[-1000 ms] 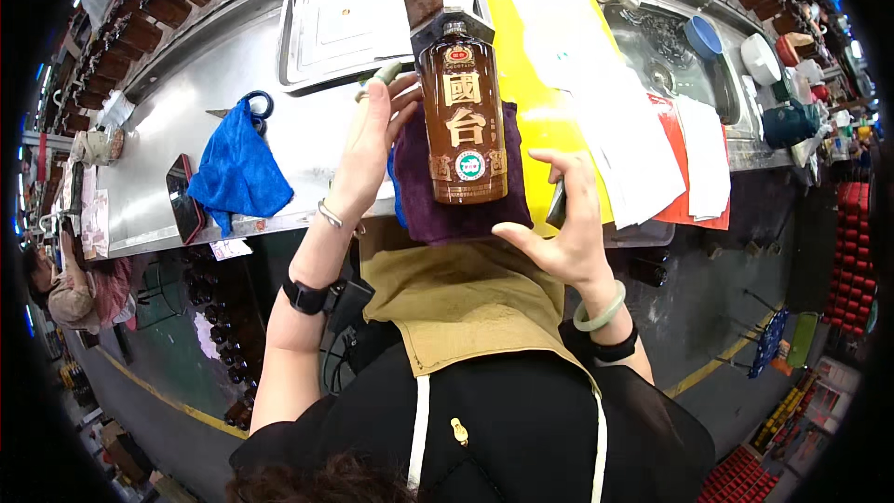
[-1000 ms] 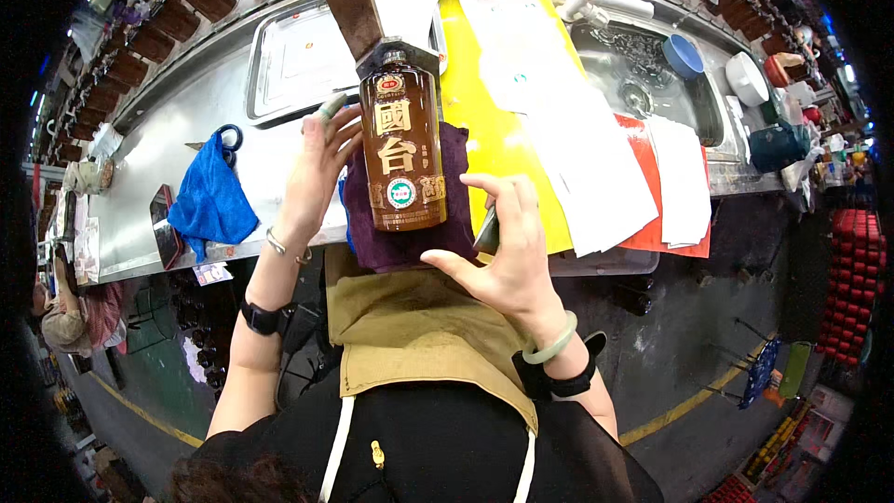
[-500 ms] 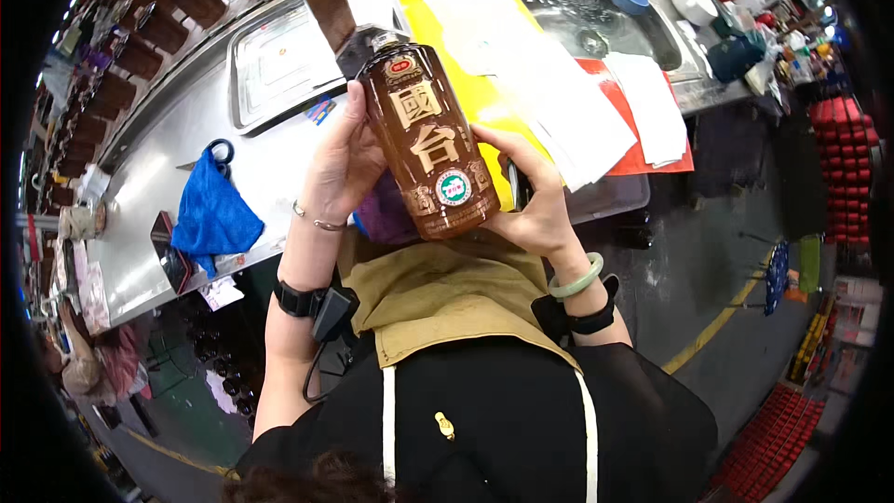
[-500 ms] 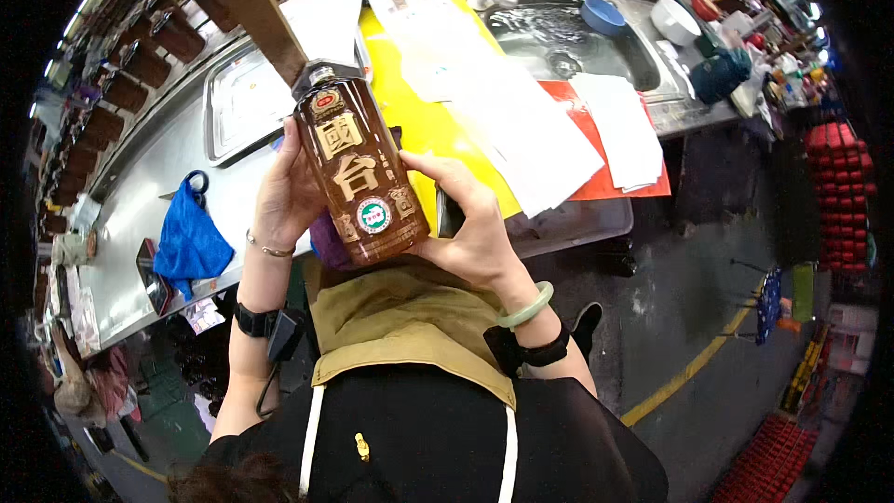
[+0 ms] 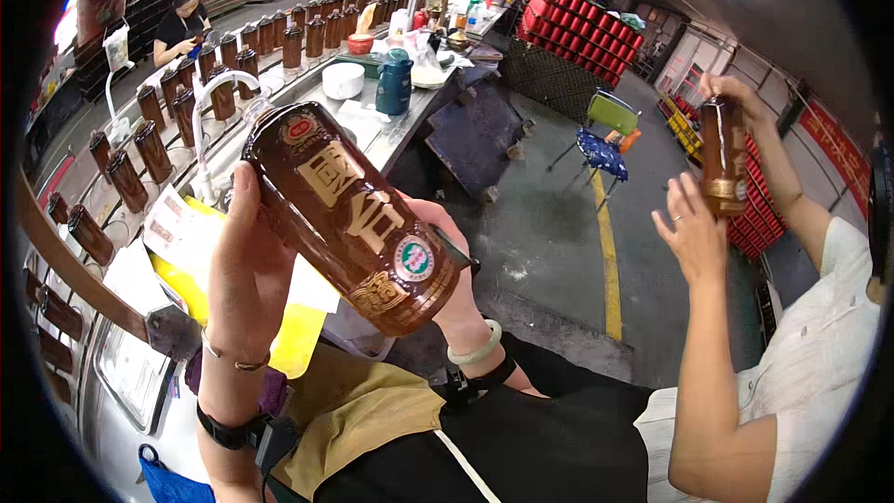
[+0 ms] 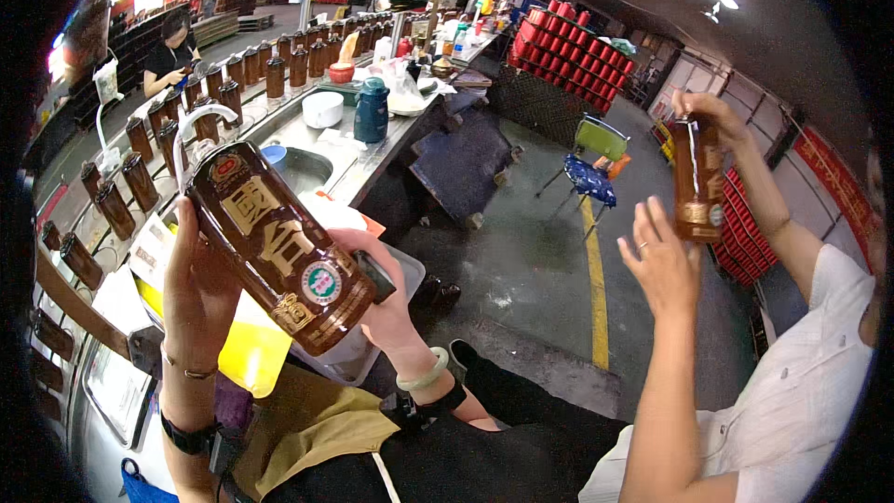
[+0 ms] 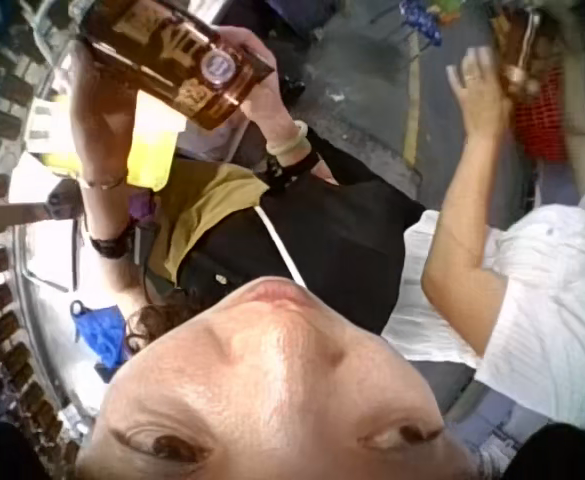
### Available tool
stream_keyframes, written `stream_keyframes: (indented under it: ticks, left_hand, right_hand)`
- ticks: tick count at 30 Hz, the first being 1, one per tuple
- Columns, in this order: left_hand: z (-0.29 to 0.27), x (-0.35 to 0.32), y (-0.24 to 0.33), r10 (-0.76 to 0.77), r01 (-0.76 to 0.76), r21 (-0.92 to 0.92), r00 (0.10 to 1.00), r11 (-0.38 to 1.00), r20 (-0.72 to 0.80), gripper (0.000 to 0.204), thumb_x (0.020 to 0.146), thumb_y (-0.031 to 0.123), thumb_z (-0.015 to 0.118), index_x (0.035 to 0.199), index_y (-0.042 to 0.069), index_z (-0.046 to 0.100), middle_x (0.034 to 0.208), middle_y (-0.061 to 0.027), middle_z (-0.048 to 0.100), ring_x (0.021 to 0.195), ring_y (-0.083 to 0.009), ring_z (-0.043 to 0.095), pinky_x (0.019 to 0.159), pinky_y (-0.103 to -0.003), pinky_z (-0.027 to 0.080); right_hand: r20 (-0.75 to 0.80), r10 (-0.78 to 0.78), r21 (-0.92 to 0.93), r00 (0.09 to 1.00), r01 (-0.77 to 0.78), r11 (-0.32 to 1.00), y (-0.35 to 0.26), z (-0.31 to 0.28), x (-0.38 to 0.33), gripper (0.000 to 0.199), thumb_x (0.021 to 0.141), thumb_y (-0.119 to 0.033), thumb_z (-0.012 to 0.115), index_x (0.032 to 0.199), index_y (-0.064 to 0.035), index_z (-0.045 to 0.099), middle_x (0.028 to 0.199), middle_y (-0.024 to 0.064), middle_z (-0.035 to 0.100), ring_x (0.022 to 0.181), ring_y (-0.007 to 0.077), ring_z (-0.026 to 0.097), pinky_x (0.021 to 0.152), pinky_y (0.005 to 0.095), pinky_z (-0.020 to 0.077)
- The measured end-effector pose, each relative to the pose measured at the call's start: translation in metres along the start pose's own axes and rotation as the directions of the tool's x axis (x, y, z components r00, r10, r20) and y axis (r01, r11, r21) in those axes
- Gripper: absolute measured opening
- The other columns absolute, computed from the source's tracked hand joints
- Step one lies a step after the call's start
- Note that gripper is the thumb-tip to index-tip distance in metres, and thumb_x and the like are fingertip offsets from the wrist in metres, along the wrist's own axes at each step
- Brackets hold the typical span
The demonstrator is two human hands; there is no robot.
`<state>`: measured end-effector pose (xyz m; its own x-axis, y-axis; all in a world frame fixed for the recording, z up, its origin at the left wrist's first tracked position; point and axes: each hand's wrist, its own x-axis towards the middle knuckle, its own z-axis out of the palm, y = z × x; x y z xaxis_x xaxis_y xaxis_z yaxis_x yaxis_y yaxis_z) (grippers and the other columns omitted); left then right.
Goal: Polishing and inspecting labels on brown liquor bottles at a factory workstation.
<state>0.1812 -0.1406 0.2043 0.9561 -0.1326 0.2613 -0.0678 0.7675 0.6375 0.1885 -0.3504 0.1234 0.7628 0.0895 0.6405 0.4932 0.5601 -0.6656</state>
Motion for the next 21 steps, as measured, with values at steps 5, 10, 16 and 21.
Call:
stream_keyframes:
  ticks: [5, 10, 16, 21]
  left_hand:
    - [0.027, 0.007, -0.014, -0.046, 0.046, 0.005, 0.988, 0.999, 0.146, 0.044, 0.114, 0.040, 0.050, 0.138, 0.007, 0.063, 0.132, -0.0105, 0.072, 0.122, -0.0208, 0.067, 0.108, -0.041, 0.049]
    - [0.019, 0.014, -0.017, -0.071, 0.075, -0.037, 0.991, 0.996, 0.110, 0.042, 0.113, 0.040, 0.052, 0.139, 0.009, 0.064, 0.130, -0.0093, 0.073, 0.122, -0.0210, 0.066, 0.109, -0.041, 0.047]
    - [0.012, 0.024, -0.028, -0.092, 0.102, -0.068, 0.987, 0.992, 0.135, 0.043, 0.113, 0.040, 0.052, 0.139, 0.009, 0.064, 0.131, -0.0100, 0.073, 0.122, -0.0215, 0.066, 0.108, -0.041, 0.048]
    - [0.009, 0.025, -0.027, -0.095, 0.103, -0.042, 0.983, 0.994, 0.160, 0.043, 0.114, 0.040, 0.048, 0.138, 0.008, 0.064, 0.131, -0.0095, 0.072, 0.120, -0.0218, 0.068, 0.106, -0.041, 0.050]
  right_hand:
    - [-0.057, -0.053, 0.212, 0.997, 0.064, 0.975, -0.025, -0.006, -0.007, 0.067, 0.097, -0.028, 0.080, 0.149, 0.0016, 0.049, 0.144, 0.0145, 0.062, 0.129, 0.0208, 0.065, 0.109, 0.0372, 0.0554]
    - [-0.077, -0.009, 0.334, 0.997, 0.034, 0.942, -0.010, -0.008, -0.008, 0.058, 0.103, -0.028, 0.071, 0.148, 0.0008, 0.049, 0.144, 0.0140, 0.062, 0.129, 0.0198, 0.065, 0.109, 0.0363, 0.0550]
    - [-0.063, 0.014, 0.274, 0.998, 0.004, 0.962, -0.009, -0.019, -0.007, 0.053, 0.103, -0.025, 0.071, 0.145, 0.0011, 0.052, 0.160, 0.0172, 0.046, 0.139, 0.0242, 0.057, 0.115, 0.0390, 0.0510]
    - [-0.096, 0.049, 0.306, 0.994, -0.017, 0.952, -0.006, -0.021, -0.010, 0.057, 0.103, -0.024, 0.071, 0.149, 0.0017, 0.050, 0.160, 0.0158, 0.046, 0.139, 0.0246, 0.057, 0.115, 0.0390, 0.0507]
